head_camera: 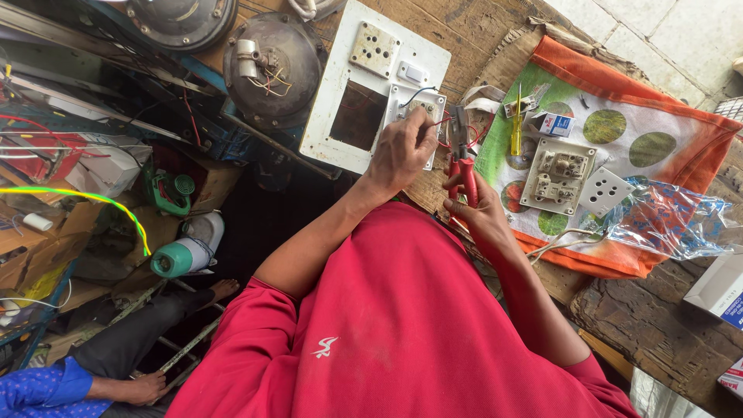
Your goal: The person sits at a workbench assembling and wiring electrical switch and socket boards. They strip and twist wire ends by hand, connect wires to terminals on switch board components, tighten terminals with a screwdriver, use pliers on the wiring, and fit the assembled boards into white faceplates, setting finished boards aside on the bench.
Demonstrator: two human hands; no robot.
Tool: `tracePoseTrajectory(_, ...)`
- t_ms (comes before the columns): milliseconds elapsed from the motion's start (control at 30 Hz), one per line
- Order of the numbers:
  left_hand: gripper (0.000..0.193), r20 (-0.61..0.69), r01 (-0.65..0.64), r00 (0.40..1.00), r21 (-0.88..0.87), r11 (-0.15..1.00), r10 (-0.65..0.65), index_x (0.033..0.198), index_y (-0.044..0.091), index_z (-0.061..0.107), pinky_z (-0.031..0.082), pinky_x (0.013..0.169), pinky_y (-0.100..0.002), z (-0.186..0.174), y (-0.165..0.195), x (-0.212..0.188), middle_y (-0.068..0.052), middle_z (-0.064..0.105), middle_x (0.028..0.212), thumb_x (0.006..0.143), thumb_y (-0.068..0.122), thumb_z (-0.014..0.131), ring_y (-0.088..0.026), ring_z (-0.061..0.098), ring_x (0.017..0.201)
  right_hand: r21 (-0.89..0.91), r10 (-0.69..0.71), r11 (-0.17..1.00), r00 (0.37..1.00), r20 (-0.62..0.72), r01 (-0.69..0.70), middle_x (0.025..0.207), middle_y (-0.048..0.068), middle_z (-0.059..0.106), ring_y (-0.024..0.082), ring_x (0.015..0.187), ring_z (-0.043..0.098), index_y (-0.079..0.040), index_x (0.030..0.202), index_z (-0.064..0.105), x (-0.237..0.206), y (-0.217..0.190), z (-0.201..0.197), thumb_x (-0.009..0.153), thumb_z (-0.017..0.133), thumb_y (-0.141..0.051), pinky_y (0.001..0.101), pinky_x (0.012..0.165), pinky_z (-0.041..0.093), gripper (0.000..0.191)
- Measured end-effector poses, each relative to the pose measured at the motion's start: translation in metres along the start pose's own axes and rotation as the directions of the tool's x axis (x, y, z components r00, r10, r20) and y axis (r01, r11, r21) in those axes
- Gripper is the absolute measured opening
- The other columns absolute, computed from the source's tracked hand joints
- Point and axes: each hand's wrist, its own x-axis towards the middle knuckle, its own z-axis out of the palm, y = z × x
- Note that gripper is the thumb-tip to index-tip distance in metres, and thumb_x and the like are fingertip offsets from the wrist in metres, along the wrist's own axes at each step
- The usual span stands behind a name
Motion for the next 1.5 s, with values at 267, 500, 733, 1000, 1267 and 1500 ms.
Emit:
tracePoseTrajectory(267, 0.013, 0.045, -0.049, 0.998, 0.061, 0.997, 0.046, 0.092, 0.003, 0.053, 0.053, 0.063, -0.044, 0.001, 0.004, 0.0, -0.014, 0.066, 0.076, 0.097, 0.007, 0.064, -0.032, 0.07, 0.07, -0.264, -0.044, 0.964, 0.998, -0.04, 0.032, 0.112, 0.006, 0.053, 0.018, 0.102, 0.06, -0.006, 0.103, 0.062, -0.002, 0.003, 0.0, 0.089, 0.072, -0.01, 0.0338, 0.086, 0.053, 0.018)
tracePoseTrajectory(500, 0.008, 0.077, -0.129, 0.989, 0.025, 0.991, 0.127, 0.098, 0.002, 0.056, 0.053, 0.065, -0.045, -0.001, -0.004, 0.0, -0.016, 0.068, 0.084, 0.098, 0.005, 0.062, -0.035, 0.07, 0.073, -0.432, -0.104, 0.898, 0.994, -0.031, 0.08, 0.105, 0.007, 0.05, 0.02, 0.099, 0.058, -0.004, 0.103, 0.062, 0.001, 0.004, -0.007, 0.085, 0.075, -0.003, 0.0348, 0.09, 0.049, 0.022)
tracePoseTrajectory(733, 0.009, 0.089, -0.1, 0.991, 0.045, 0.994, 0.096, 0.096, 0.002, 0.055, 0.054, 0.064, -0.044, 0.0, -0.004, 0.0, -0.016, 0.068, 0.083, 0.098, 0.005, 0.063, -0.033, 0.071, 0.073, -0.129, 0.032, 0.991, 0.999, -0.015, -0.033, 0.105, 0.004, 0.047, 0.016, 0.095, 0.058, -0.005, 0.108, 0.06, -0.001, 0.002, -0.003, 0.085, 0.072, -0.003, 0.0319, 0.08, 0.054, 0.026)
tracePoseTrajectory(1000, 0.012, 0.077, -0.098, 0.993, 0.087, 0.991, 0.092, 0.097, 0.002, 0.054, 0.054, 0.065, -0.044, 0.002, -0.006, -0.002, -0.015, 0.068, 0.084, 0.097, 0.006, 0.065, -0.033, 0.071, 0.075, -0.376, -0.175, 0.914, 0.984, -0.025, 0.153, 0.108, 0.006, 0.059, 0.018, 0.097, 0.062, -0.001, 0.098, 0.059, 0.005, 0.014, -0.004, 0.087, 0.073, -0.002, 0.0333, 0.085, 0.053, 0.018)
tracePoseTrajectory(1267, 0.053, 0.303, 0.061, 0.945, 0.209, 0.976, -0.124, 0.084, 0.004, 0.059, 0.051, 0.051, -0.042, 0.001, -0.01, 0.005, -0.009, 0.066, 0.062, 0.069, 0.042, 0.094, -0.026, 0.068, 0.054, 0.159, 0.148, 0.974, 0.984, 0.097, -0.162, 0.088, 0.0, 0.059, 0.01, 0.076, 0.056, -0.004, 0.099, 0.061, 0.012, 0.01, -0.025, 0.075, 0.063, 0.011, 0.0271, 0.065, 0.046, 0.028)
tracePoseTrajectory(1500, 0.029, 0.122, 0.017, 0.992, 0.09, 0.996, -0.028, 0.087, 0.004, 0.062, 0.05, 0.054, -0.041, 0.003, -0.003, -0.001, -0.01, 0.064, 0.062, 0.079, 0.022, 0.084, -0.029, 0.068, 0.056, 0.408, 0.133, 0.902, 0.989, 0.057, -0.145, 0.082, -0.004, 0.051, 0.006, 0.069, 0.052, -0.004, 0.105, 0.064, 0.01, 0.011, -0.009, 0.062, 0.06, 0.017, 0.0223, 0.061, 0.048, 0.049)
